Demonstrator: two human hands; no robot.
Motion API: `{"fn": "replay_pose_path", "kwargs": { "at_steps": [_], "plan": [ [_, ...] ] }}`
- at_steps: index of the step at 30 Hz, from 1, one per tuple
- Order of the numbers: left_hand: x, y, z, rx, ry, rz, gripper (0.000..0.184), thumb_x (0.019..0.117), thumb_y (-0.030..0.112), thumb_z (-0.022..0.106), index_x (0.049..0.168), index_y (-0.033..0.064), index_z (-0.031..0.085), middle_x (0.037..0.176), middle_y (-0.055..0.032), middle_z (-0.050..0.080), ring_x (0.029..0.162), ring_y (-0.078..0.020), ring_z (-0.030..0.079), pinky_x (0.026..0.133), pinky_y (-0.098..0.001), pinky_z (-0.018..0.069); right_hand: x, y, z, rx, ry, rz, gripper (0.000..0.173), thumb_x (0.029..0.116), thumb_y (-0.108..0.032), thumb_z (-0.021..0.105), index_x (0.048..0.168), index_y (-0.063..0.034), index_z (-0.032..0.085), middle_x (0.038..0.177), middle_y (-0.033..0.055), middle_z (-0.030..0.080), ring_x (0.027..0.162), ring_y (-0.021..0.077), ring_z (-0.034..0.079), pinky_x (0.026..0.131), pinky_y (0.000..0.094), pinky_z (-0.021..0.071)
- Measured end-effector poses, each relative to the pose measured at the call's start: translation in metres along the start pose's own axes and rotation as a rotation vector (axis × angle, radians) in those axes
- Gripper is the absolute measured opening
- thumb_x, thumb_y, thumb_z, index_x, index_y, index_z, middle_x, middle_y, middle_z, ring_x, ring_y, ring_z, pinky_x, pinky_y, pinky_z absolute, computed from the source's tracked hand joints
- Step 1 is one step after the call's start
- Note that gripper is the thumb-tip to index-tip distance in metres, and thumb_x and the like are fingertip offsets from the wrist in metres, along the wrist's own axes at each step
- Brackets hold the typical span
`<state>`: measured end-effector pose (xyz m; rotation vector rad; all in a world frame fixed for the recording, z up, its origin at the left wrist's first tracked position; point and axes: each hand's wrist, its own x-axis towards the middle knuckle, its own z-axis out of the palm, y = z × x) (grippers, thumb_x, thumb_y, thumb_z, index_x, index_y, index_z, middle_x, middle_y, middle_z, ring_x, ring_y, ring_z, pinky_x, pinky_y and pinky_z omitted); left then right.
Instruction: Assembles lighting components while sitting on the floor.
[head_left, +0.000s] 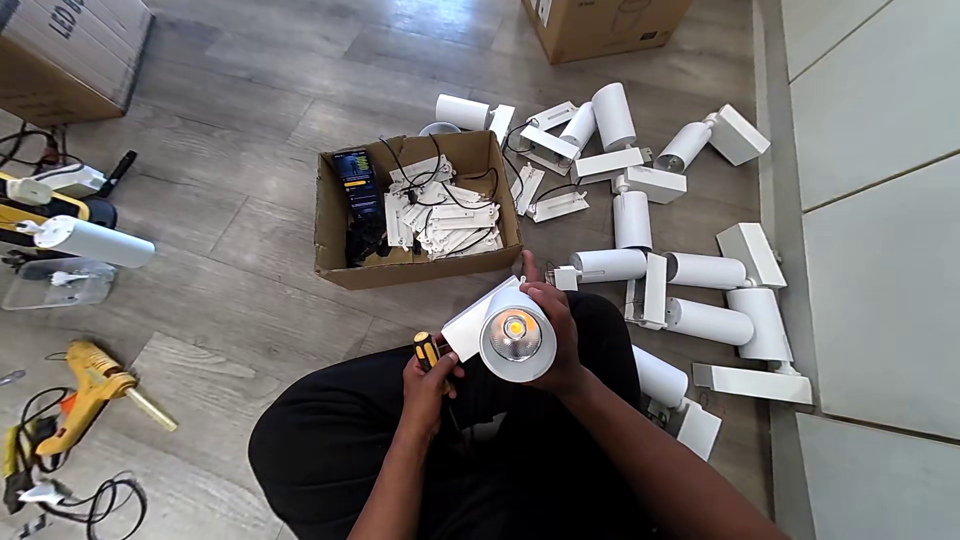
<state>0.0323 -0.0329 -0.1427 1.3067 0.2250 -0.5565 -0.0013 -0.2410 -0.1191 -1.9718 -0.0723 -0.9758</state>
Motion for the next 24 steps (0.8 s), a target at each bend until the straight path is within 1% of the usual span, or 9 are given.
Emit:
{"fn": "replay_pose_path", "kwargs": {
  "at_steps": [2, 5, 8, 12, 16, 18, 24],
  "plan": [
    [-0.0005, 0.0007, -0.0001, 0.010, -0.008, 0.001, 0.035, 0.0922, 0.003, 0.062, 0.126, -0.0052, 0.061, 0.081, -0.0140, 0.072, 0.052, -0.0138, 0.062, 0.041, -0.0234, 0.0486, 0.0002, -0.0006, -0.0008, -0.002, -0.007, 0.005, 0.082, 0.0722, -0.051, 0.084, 0.138, -0.0145, 0.054, 0.127, 0.0140, 0.063, 0.122, 0.0281, 0.060, 0.104, 0.0500, 0.0515],
    [-0.0003, 0.0000, -0.0006, 0.004, -0.013, 0.004, 0.034, 0.0922, 0.003, 0.062, 0.125, -0.0051, 0.061, 0.083, -0.0146, 0.073, 0.053, -0.0143, 0.063, 0.041, -0.0238, 0.0494, 0.0001, -0.0008, -0.0006, -0.015, -0.006, 0.009, 0.081, 0.0725, -0.052, 0.083, 0.138, -0.0149, 0.054, 0.126, 0.0126, 0.063, 0.122, 0.0268, 0.059, 0.105, 0.0490, 0.0501],
    [-0.0007, 0.0008, 0.0001, -0.003, -0.008, 0.002, 0.033, 0.0921, 0.003, 0.062, 0.124, -0.0061, 0.061, 0.083, -0.0145, 0.073, 0.053, -0.0138, 0.063, 0.041, -0.0235, 0.0497, -0.0001, -0.0006, -0.0006, -0.037, -0.008, 0.002, 0.081, 0.0720, -0.053, 0.083, 0.137, -0.0133, 0.055, 0.126, 0.0133, 0.062, 0.121, 0.0262, 0.059, 0.104, 0.0467, 0.0510],
    [0.0001, 0.0000, 0.0003, -0.006, -0.006, -0.004, 0.033, 0.0923, 0.004, 0.062, 0.124, -0.0063, 0.061, 0.082, -0.0153, 0.072, 0.053, -0.0144, 0.063, 0.041, -0.0238, 0.0496, -0.0004, -0.0006, -0.0007, -0.037, -0.010, 0.001, 0.081, 0.0718, -0.054, 0.083, 0.136, -0.0128, 0.055, 0.126, 0.0135, 0.062, 0.122, 0.0269, 0.058, 0.104, 0.0472, 0.0503],
    [0.0006, -0.0006, 0.0000, -0.007, -0.009, 0.001, 0.033, 0.0922, 0.004, 0.062, 0.123, -0.0063, 0.061, 0.082, -0.0152, 0.072, 0.053, -0.0143, 0.064, 0.041, -0.0238, 0.0495, 0.0003, -0.0005, -0.0008, -0.032, -0.014, -0.001, 0.081, 0.0719, -0.055, 0.082, 0.136, -0.0130, 0.055, 0.128, 0.0145, 0.063, 0.126, 0.0309, 0.057, 0.105, 0.0505, 0.0500],
    [0.0002, 0.0000, 0.0001, -0.005, -0.010, 0.002, 0.033, 0.0920, 0.004, 0.062, 0.124, -0.0064, 0.061, 0.082, -0.0152, 0.072, 0.053, -0.0146, 0.064, 0.041, -0.0239, 0.0496, 0.0001, -0.0006, -0.0006, -0.032, -0.008, -0.002, 0.081, 0.0717, -0.055, 0.083, 0.135, -0.0126, 0.055, 0.129, 0.0147, 0.063, 0.125, 0.0303, 0.058, 0.104, 0.0496, 0.0507],
    [0.0007, -0.0007, -0.0005, -0.018, -0.017, 0.002, 0.034, 0.0921, 0.004, 0.062, 0.124, -0.0064, 0.061, 0.084, -0.0156, 0.072, 0.054, -0.0150, 0.064, 0.041, -0.0242, 0.0500, -0.0002, -0.0006, -0.0002, -0.022, 0.000, -0.002, 0.081, 0.0703, -0.054, 0.084, 0.134, -0.0130, 0.055, 0.129, 0.0145, 0.062, 0.128, 0.0312, 0.056, 0.106, 0.0509, 0.0495]
  ]
}}
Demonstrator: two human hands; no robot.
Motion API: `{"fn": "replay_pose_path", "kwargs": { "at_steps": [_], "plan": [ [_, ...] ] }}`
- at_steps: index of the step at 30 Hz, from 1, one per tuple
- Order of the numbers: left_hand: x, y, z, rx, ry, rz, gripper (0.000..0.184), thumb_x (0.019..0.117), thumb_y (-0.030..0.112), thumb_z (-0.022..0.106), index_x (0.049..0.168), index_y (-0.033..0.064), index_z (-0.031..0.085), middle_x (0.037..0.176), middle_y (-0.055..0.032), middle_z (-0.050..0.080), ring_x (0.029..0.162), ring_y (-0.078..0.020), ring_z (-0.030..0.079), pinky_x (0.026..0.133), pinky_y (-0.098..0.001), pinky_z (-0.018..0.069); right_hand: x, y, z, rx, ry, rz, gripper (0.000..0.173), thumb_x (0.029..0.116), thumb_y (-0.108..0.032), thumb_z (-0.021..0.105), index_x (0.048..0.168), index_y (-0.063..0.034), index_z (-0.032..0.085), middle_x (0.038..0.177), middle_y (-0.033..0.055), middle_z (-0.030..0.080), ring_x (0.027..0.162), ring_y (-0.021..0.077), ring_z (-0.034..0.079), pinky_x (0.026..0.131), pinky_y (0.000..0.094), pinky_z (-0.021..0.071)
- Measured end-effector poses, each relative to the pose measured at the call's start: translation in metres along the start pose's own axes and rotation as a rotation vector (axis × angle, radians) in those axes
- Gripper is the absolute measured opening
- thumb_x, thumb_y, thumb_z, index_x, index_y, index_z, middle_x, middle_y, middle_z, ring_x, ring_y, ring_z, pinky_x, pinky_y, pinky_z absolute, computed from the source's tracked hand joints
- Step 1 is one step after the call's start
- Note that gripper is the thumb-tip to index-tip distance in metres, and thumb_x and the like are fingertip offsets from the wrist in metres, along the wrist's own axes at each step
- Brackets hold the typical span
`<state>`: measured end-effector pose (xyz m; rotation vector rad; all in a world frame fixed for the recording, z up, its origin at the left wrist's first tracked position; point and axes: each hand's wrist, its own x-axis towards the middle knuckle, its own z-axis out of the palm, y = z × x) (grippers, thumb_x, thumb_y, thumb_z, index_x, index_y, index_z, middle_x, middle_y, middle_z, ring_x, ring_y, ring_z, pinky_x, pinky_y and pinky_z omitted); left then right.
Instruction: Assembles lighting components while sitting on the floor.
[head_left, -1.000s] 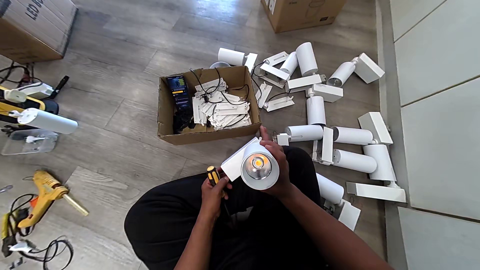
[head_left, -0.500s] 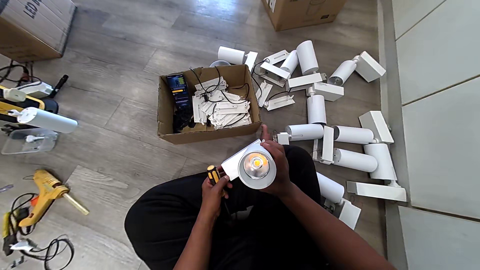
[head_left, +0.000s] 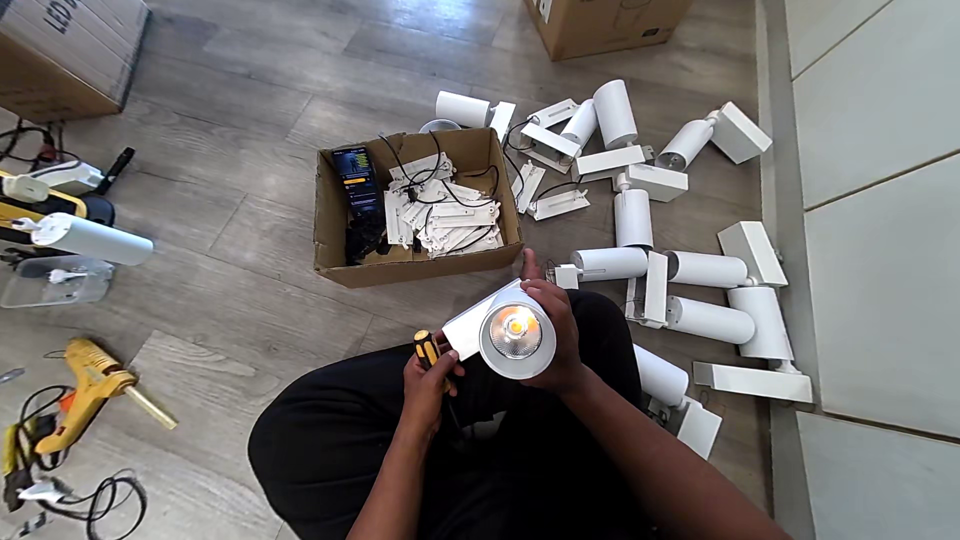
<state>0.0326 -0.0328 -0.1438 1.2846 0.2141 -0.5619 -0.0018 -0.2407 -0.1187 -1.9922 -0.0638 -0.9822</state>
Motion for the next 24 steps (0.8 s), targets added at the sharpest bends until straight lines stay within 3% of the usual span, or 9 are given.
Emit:
{"fn": "replay_pose_path", "kwargs": {
  "at_steps": [7, 8, 10, 12, 16, 18, 21, 23, 24],
  "plan": [
    [0.000, -0.001, -0.002, -0.035, -0.002, 0.021, 0.040, 0.0924, 0.004, 0.062, 0.131, -0.0066, 0.059, 0.091, -0.0167, 0.073, 0.055, -0.0141, 0.063, 0.042, -0.0239, 0.0494, 0.001, -0.003, 0.000, 0.077, 0.038, 0.084, 0.088, 0.0687, -0.049, 0.091, 0.137, -0.0078, 0.054, 0.133, 0.0168, 0.063, 0.130, 0.0314, 0.057, 0.110, 0.0522, 0.0490],
    [0.000, -0.002, -0.003, -0.075, 0.001, 0.034, 0.040, 0.0928, 0.005, 0.061, 0.131, -0.0070, 0.059, 0.088, -0.0164, 0.072, 0.054, -0.0138, 0.063, 0.041, -0.0240, 0.0493, 0.003, -0.007, -0.001, 0.132, 0.071, 0.159, 0.088, 0.0719, -0.045, 0.092, 0.137, -0.0007, 0.052, 0.135, 0.0179, 0.063, 0.132, 0.0286, 0.057, 0.112, 0.0492, 0.0490],
    [-0.001, -0.001, -0.005, -0.181, 0.011, 0.043, 0.041, 0.0953, 0.008, 0.057, 0.133, -0.0060, 0.057, 0.079, -0.0139, 0.070, 0.051, -0.0128, 0.063, 0.041, -0.0241, 0.0513, 0.013, -0.015, -0.004, 0.225, 0.176, 0.372, 0.082, 0.0785, -0.040, 0.087, 0.133, 0.0073, 0.047, 0.118, 0.0074, 0.068, 0.110, 0.0091, 0.068, 0.097, 0.0310, 0.0595],
    [-0.002, 0.003, -0.006, -0.257, 0.030, 0.035, 0.037, 0.0980, 0.009, 0.052, 0.133, -0.0037, 0.058, 0.077, -0.0121, 0.070, 0.052, -0.0128, 0.065, 0.042, -0.0247, 0.0529, 0.028, -0.015, -0.009, 0.333, 0.236, 0.570, 0.072, 0.0864, -0.043, 0.077, 0.132, 0.0024, 0.044, 0.108, 0.0029, 0.069, 0.098, 0.0084, 0.070, 0.088, 0.0302, 0.0611],
    [-0.005, 0.002, -0.005, -0.273, 0.003, 0.039, 0.039, 0.0987, 0.006, 0.053, 0.136, -0.0062, 0.054, 0.087, -0.0155, 0.073, 0.057, -0.0139, 0.066, 0.043, -0.0238, 0.0523, 0.048, -0.009, -0.014, 0.665, 0.321, 0.895, 0.061, 0.1015, -0.053, 0.051, 0.141, -0.0068, 0.046, 0.120, 0.0140, 0.069, 0.111, 0.0248, 0.070, 0.092, 0.0438, 0.0601],
    [-0.007, 0.001, -0.004, -0.267, 0.005, 0.035, 0.040, 0.0980, 0.004, 0.055, 0.136, -0.0063, 0.055, 0.088, -0.0164, 0.072, 0.057, -0.0140, 0.065, 0.043, -0.0235, 0.0518, 0.054, -0.018, -0.017, 0.830, 0.333, 1.072, 0.054, 0.1081, -0.054, 0.032, 0.138, -0.0138, 0.052, 0.117, 0.0085, 0.070, 0.108, 0.0189, 0.069, 0.090, 0.0402, 0.0596],
    [-0.008, 0.000, -0.005, -0.281, 0.007, 0.032, 0.038, 0.0985, 0.003, 0.054, 0.135, -0.0060, 0.056, 0.087, -0.0170, 0.072, 0.055, -0.0144, 0.065, 0.042, -0.0238, 0.0517, 0.042, -0.015, -0.009, 1.109, 0.434, 1.174, 0.057, 0.1114, -0.039, 0.008, 0.128, -0.0034, 0.048, 0.098, 0.0122, 0.067, 0.088, 0.0178, 0.068, 0.075, 0.0330, 0.0587],
    [-0.008, 0.000, -0.005, -0.281, 0.014, 0.031, 0.038, 0.0990, 0.002, 0.052, 0.136, -0.0060, 0.055, 0.087, -0.0163, 0.072, 0.055, -0.0140, 0.065, 0.042, -0.0237, 0.0513, 0.039, -0.006, 0.017, 1.301, 0.631, 1.054, 0.047, 0.1074, -0.047, 0.033, 0.117, -0.0027, 0.047, 0.082, 0.0131, 0.069, 0.066, 0.0191, 0.072, 0.056, 0.0288, 0.0600],
    [-0.008, -0.001, -0.005, -0.279, 0.013, 0.033, 0.037, 0.0989, 0.002, 0.052, 0.135, -0.0059, 0.055, 0.086, -0.0159, 0.072, 0.055, -0.0139, 0.065, 0.042, -0.0236, 0.0511, 0.042, -0.004, 0.011, 1.434, 0.533, 1.089, 0.054, 0.0981, -0.054, 0.051, 0.111, -0.0026, 0.051, 0.080, 0.0165, 0.071, 0.061, 0.0241, 0.072, 0.051, 0.0321, 0.0601]
  ]
}}
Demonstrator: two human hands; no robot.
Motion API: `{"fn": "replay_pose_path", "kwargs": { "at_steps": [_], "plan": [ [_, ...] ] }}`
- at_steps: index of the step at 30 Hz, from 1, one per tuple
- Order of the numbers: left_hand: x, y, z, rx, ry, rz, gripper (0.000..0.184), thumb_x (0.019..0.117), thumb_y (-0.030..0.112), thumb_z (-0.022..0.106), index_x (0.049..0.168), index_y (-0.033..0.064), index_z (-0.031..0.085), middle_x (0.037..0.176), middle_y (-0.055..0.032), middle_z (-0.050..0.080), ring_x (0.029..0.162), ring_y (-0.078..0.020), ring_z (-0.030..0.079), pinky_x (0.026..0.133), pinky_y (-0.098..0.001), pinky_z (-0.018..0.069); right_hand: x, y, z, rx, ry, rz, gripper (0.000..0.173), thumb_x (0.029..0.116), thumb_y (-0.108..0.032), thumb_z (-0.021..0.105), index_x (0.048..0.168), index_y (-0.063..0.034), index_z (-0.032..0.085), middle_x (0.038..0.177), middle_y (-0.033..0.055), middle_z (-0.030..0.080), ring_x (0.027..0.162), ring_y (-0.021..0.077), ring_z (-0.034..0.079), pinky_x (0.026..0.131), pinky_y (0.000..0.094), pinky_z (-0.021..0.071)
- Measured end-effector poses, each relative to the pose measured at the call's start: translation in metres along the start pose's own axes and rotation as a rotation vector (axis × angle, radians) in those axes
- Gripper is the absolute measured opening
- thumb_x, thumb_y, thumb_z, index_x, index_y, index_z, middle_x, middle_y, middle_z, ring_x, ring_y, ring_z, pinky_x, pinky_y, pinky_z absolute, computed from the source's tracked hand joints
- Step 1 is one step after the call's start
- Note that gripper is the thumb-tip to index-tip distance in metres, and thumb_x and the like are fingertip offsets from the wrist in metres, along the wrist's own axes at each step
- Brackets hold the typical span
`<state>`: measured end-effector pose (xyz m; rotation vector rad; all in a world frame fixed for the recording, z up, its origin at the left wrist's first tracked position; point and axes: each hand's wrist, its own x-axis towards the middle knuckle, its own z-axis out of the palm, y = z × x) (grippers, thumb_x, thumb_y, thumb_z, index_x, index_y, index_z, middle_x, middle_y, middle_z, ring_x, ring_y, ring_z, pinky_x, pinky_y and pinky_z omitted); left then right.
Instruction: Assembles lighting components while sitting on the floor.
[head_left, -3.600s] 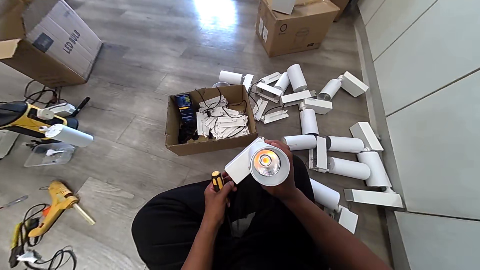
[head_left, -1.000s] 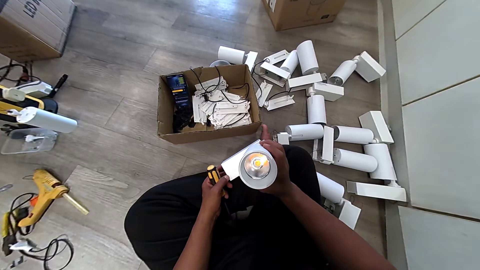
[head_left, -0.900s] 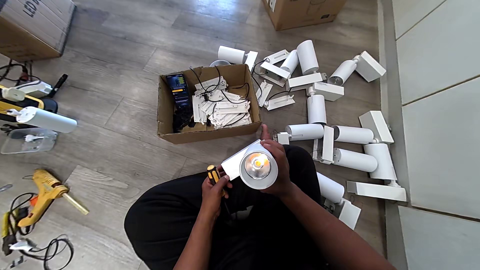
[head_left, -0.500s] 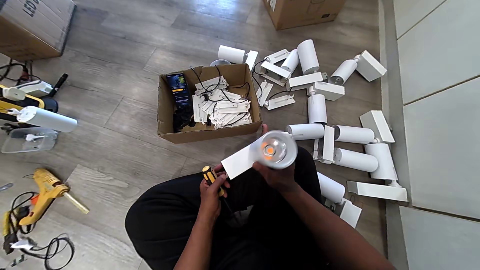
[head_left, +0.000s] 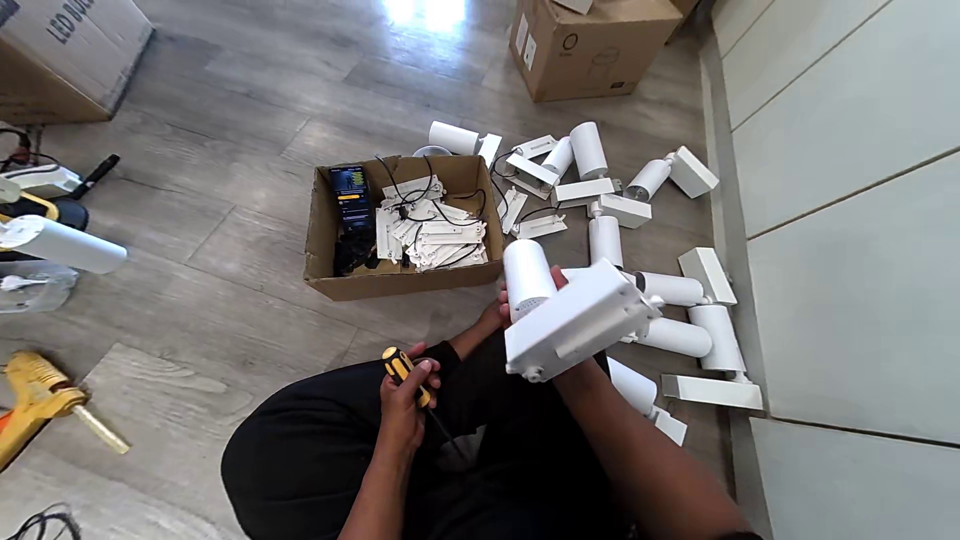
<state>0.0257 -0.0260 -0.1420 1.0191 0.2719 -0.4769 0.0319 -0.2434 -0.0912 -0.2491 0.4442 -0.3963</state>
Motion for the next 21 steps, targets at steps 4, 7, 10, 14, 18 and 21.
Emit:
{"fn": "replay_pose_path", "kwargs": {
  "at_steps": [4, 7, 10, 14, 18, 21],
  "plan": [
    [0.000, -0.001, -0.003, 0.008, -0.015, 0.006, 0.037, 0.0987, 0.003, 0.052, 0.134, -0.0051, 0.056, 0.087, -0.0157, 0.073, 0.056, -0.0137, 0.066, 0.042, -0.0237, 0.0519, 0.013, -0.043, -0.030, -0.078, -0.533, 0.594, 0.091, 0.0801, -0.075, 0.064, 0.134, -0.0028, 0.059, 0.110, 0.0215, 0.072, 0.082, 0.0323, 0.074, 0.065, 0.0417, 0.0631],
    [-0.001, 0.001, -0.005, 0.006, -0.023, 0.001, 0.036, 0.0989, 0.004, 0.053, 0.134, -0.0050, 0.056, 0.088, -0.0157, 0.072, 0.057, -0.0134, 0.066, 0.042, -0.0234, 0.0518, 0.011, -0.044, -0.027, -0.121, -0.597, 0.651, 0.091, 0.0795, -0.077, 0.062, 0.135, -0.0049, 0.060, 0.107, 0.0194, 0.072, 0.078, 0.0294, 0.073, 0.064, 0.0396, 0.0623],
    [-0.002, 0.002, -0.004, 0.018, -0.041, 0.009, 0.039, 0.0966, 0.003, 0.055, 0.134, -0.0061, 0.056, 0.089, -0.0167, 0.073, 0.056, -0.0137, 0.066, 0.041, -0.0231, 0.0511, 0.004, -0.032, -0.021, -0.077, -0.425, 0.484, 0.083, 0.0839, -0.072, 0.062, 0.129, -0.0026, 0.059, 0.104, 0.0217, 0.073, 0.078, 0.0322, 0.074, 0.063, 0.0404, 0.0628],
    [-0.009, 0.006, 0.001, 0.161, -0.108, 0.115, 0.045, 0.0907, 0.005, 0.064, 0.134, -0.0076, 0.057, 0.110, -0.0151, 0.075, 0.059, -0.0096, 0.065, 0.043, -0.0212, 0.0484, -0.018, -0.006, 0.012, -0.291, 0.065, 0.093, 0.058, 0.1073, -0.055, 0.025, 0.131, -0.0078, 0.050, 0.106, 0.0138, 0.068, 0.095, 0.0249, 0.070, 0.080, 0.0441, 0.0603],
    [-0.013, 0.017, 0.010, 0.250, -0.072, 0.312, 0.065, 0.0790, 0.016, 0.082, 0.136, -0.0047, 0.058, 0.133, -0.0123, 0.067, 0.061, -0.0066, 0.060, 0.049, -0.0221, 0.0505, -0.017, 0.003, 0.022, -0.471, 0.249, 0.125, 0.055, 0.1065, -0.053, 0.040, 0.149, -0.0181, 0.046, 0.129, 0.0185, 0.063, 0.109, 0.0331, 0.067, 0.086, 0.0530, 0.0586],
    [-0.014, 0.028, 0.016, 0.343, -0.049, 0.389, 0.089, 0.0703, 0.023, 0.089, 0.144, -0.0067, 0.049, 0.140, -0.0110, 0.063, 0.062, -0.0038, 0.059, 0.048, -0.0204, 0.0482, -0.019, 0.009, 0.021, -0.528, 0.292, 0.136, 0.057, 0.1046, -0.054, 0.046, 0.150, -0.0204, 0.046, 0.128, 0.0194, 0.064, 0.105, 0.0342, 0.069, 0.084, 0.0511, 0.0596]
  ]
}}
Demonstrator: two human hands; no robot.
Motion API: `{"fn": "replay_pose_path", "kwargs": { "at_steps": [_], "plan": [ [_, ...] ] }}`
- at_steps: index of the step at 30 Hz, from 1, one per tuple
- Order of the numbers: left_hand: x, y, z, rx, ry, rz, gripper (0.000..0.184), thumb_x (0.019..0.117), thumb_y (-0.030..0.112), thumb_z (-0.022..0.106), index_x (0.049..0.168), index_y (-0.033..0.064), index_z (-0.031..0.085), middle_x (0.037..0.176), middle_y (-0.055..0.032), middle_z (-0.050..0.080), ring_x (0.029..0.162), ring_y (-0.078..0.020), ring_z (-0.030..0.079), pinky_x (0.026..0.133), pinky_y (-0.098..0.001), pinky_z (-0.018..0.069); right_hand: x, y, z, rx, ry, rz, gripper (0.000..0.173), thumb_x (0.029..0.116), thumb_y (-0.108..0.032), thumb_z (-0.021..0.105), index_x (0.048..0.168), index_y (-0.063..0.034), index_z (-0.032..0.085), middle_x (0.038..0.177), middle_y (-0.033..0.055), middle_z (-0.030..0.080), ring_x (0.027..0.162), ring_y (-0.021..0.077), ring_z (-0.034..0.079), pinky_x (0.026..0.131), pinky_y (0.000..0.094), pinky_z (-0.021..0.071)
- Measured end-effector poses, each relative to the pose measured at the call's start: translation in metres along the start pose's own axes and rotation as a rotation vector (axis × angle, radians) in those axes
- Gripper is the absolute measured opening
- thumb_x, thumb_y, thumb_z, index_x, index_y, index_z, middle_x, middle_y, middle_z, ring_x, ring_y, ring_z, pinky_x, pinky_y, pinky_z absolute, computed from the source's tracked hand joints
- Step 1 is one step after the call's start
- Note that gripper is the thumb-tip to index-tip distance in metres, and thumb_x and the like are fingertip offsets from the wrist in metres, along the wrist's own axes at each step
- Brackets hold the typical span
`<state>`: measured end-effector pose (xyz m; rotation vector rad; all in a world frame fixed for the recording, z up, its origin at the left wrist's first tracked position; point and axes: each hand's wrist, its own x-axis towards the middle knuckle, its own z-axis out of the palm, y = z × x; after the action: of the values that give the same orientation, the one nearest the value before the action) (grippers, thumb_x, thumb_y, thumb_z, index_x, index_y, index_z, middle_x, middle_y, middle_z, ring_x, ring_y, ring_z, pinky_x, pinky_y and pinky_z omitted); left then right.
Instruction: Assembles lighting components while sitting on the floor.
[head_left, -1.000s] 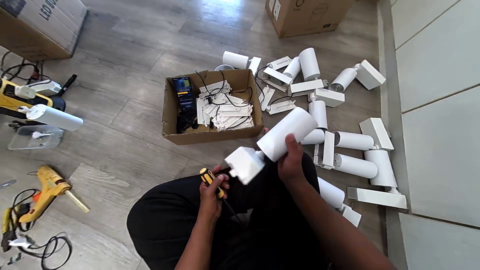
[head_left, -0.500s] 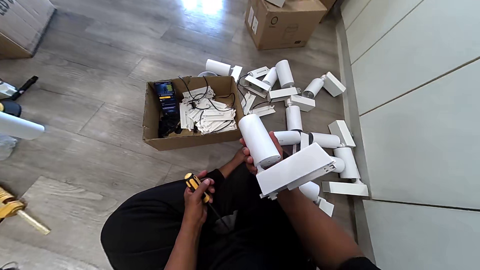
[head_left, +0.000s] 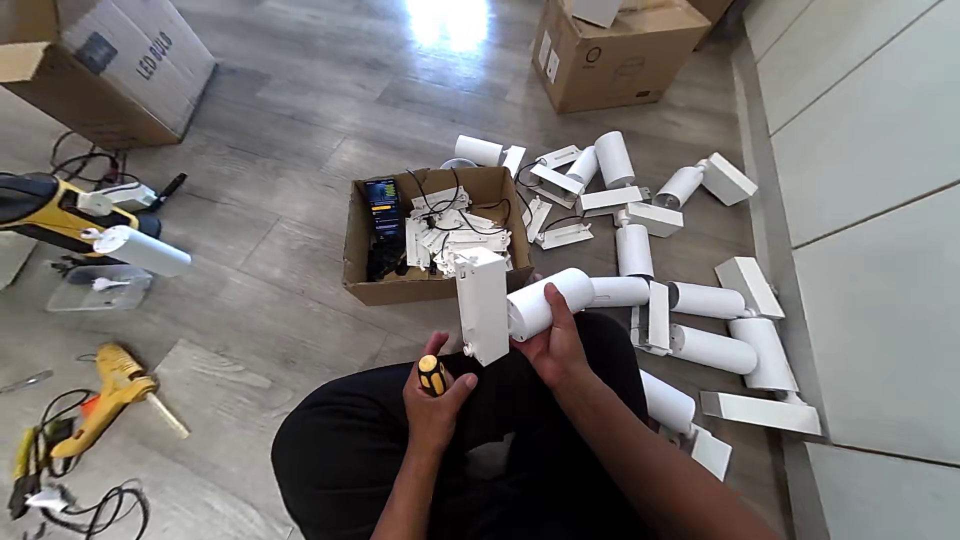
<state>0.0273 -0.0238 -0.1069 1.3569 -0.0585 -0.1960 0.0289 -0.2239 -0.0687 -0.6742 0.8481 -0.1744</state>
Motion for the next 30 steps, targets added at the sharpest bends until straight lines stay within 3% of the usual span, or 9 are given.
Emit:
{"fn": "replay_pose_path", "kwargs": {
  "at_steps": [3, 6, 9, 11, 16, 20, 24, 27, 30],
  "plan": [
    [0.000, 0.008, 0.001, 0.106, -0.038, 0.029, 0.107, 0.0656, 0.031, 0.092, 0.150, -0.0087, 0.040, 0.132, -0.0101, 0.068, 0.069, -0.0036, 0.063, 0.052, -0.0194, 0.0515, -0.008, 0.012, 0.000, -0.040, 0.024, 0.021, 0.061, 0.1031, -0.054, 0.050, 0.148, -0.0131, 0.047, 0.123, 0.0211, 0.066, 0.102, 0.0350, 0.070, 0.083, 0.0506, 0.0604],
    [-0.003, 0.012, 0.006, 0.189, -0.004, 0.002, 0.097, 0.0621, 0.024, 0.093, 0.143, -0.0067, 0.048, 0.109, -0.0058, 0.074, 0.088, -0.0090, 0.073, 0.075, -0.0256, 0.0632, -0.026, 0.025, -0.003, -0.113, -0.003, -0.024, 0.057, 0.1045, -0.045, 0.054, 0.142, -0.0025, 0.046, 0.115, 0.0220, 0.069, 0.097, 0.0325, 0.072, 0.081, 0.0474, 0.0620],
    [-0.007, 0.011, 0.000, 0.132, 0.054, -0.067, 0.082, 0.0603, 0.025, 0.093, 0.128, -0.0026, 0.057, 0.091, -0.0049, 0.074, 0.072, -0.0121, 0.072, 0.061, -0.0278, 0.0621, -0.035, 0.027, -0.016, -0.101, -0.126, -0.162, 0.062, 0.1013, -0.039, 0.061, 0.151, -0.0082, 0.039, 0.123, 0.0214, 0.068, 0.105, 0.0334, 0.071, 0.087, 0.0488, 0.0621],
    [-0.012, 0.009, -0.006, 0.036, 0.070, -0.101, 0.084, 0.0569, 0.037, 0.097, 0.121, 0.0001, 0.057, 0.084, -0.0044, 0.073, 0.064, -0.0118, 0.070, 0.053, -0.0274, 0.0593, -0.035, 0.018, -0.027, -0.126, -0.182, -0.319, 0.091, 0.0897, -0.043, 0.073, 0.163, -0.0170, 0.026, 0.140, 0.0163, 0.060, 0.114, 0.0300, 0.068, 0.090, 0.0463, 0.0618],
    [-0.026, 0.006, -0.023, -0.145, 0.014, -0.145, 0.074, 0.0620, 0.043, 0.097, 0.114, 0.0083, 0.057, 0.075, -0.0035, 0.072, 0.053, -0.0116, 0.065, 0.045, -0.0275, 0.0554, -0.041, -0.023, -0.049, -0.421, -0.345, -0.567, 0.102, 0.0752, -0.052, 0.085, 0.146, 0.0067, 0.042, 0.160, 0.0219, 0.036, 0.120, 0.0176, 0.063, 0.083, 0.0299, 0.0605],
    [-0.031, 0.007, -0.033, -0.178, -0.072, -0.127, 0.045, 0.0764, 0.039, 0.089, 0.108, 0.0193, 0.065, 0.077, 0.0011, 0.076, 0.056, -0.0085, 0.068, 0.049, -0.0258, 0.0576, -0.048, -0.046, -0.068, -0.636, -0.570, -0.550, 0.084, 0.0768, -0.040, 0.087, 0.139, 0.0037, 0.050, 0.125, 0.0112, 0.067, 0.107, 0.0120, 0.068, 0.092, 0.0313, 0.0595],
    [-0.035, 0.018, -0.016, -0.104, -0.117, -0.104, 0.044, 0.0822, 0.051, 0.082, 0.112, 0.0248, 0.064, 0.092, 0.0097, 0.077, 0.079, -0.0028, 0.073, 0.069, -0.0248, 0.0622, -0.049, -0.056, -0.093, -0.713, -0.747, -0.483, 0.078, 0.0775, -0.031, 0.088, 0.137, -0.0002, 0.048, 0.117, 0.0084, 0.068, 0.105, 0.0122, 0.068, 0.092, 0.0319, 0.0592],
    [-0.035, 0.080, 0.056, -0.033, -0.176, -0.222, 0.061, 0.0773, 0.052, 0.084, 0.112, 0.0095, 0.058, 0.094, 0.0089, 0.072, 0.091, 0.0025, 0.069, 0.085, -0.0177, 0.0552, -0.054, -0.068, -0.112, -0.892, -0.751, -0.407, 0.077, 0.0739, -0.041, 0.089, 0.130, -0.0051, 0.050, 0.107, 0.0058, 0.069, 0.096, 0.0100, 0.069, 0.083, 0.0310, 0.0600],
    [-0.024, 0.055, 0.051, -0.132, -0.515, -0.213, 0.073, 0.0795, 0.045, 0.085, 0.131, 0.0012, 0.058, 0.119, 0.0001, 0.070, 0.110, -0.0019, 0.064, 0.098, -0.0220, 0.0505, -0.060, -0.083, -0.129, -1.153, -0.756, -0.368, 0.074, 0.0739, -0.053, 0.085, 0.123, -0.0053, 0.057, 0.098, 0.0102, 0.069, 0.089, 0.0187, 0.068, 0.077, 0.0429, 0.0575]
  ]
}}
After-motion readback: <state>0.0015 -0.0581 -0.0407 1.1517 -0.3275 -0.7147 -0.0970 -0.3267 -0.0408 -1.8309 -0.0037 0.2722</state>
